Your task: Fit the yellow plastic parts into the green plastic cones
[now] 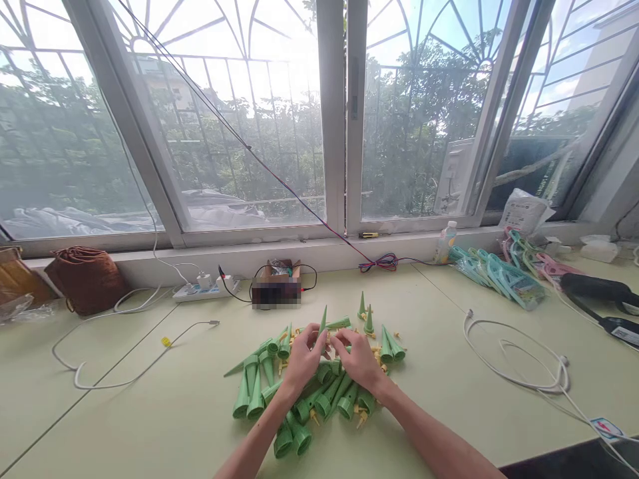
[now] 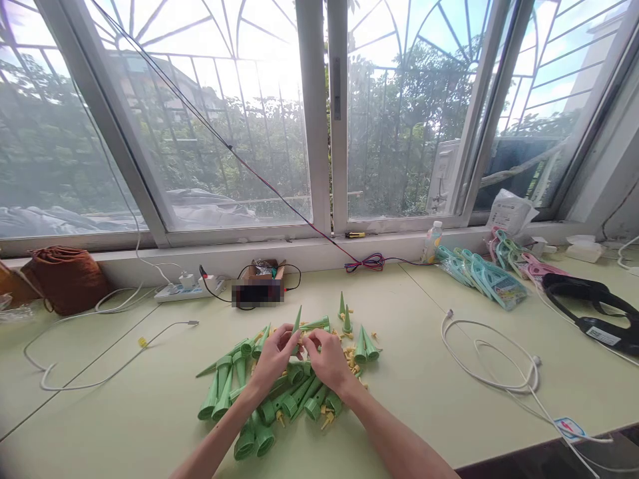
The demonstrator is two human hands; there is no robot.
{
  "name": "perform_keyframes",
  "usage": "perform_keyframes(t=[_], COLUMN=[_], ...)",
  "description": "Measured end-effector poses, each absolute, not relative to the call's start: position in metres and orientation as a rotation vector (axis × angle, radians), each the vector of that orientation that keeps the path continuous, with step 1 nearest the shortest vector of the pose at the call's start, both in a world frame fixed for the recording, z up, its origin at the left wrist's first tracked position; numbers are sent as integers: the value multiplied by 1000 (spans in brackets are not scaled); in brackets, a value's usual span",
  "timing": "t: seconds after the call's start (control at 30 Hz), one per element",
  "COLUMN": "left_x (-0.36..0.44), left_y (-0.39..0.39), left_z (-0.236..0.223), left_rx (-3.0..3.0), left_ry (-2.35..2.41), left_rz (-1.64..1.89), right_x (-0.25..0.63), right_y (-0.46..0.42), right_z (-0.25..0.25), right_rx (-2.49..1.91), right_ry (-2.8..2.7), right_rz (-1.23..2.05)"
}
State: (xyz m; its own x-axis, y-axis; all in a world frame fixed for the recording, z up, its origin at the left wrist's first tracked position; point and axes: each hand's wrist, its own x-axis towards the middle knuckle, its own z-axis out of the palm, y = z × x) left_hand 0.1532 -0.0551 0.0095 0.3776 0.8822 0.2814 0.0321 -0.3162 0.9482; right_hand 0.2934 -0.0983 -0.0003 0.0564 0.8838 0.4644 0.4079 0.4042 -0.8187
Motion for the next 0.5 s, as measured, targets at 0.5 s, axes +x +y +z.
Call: perform_keyframes(t=[0.5], left_x=[153], left_y=[-55], left_z=[9], left_rx=[1659], left_ry=[837], left_rz=[1093], right_x=[292], right_y=[-99], right_z=[1], right_rx=[-1141], right_ry=[-1527], right_rz=[571])
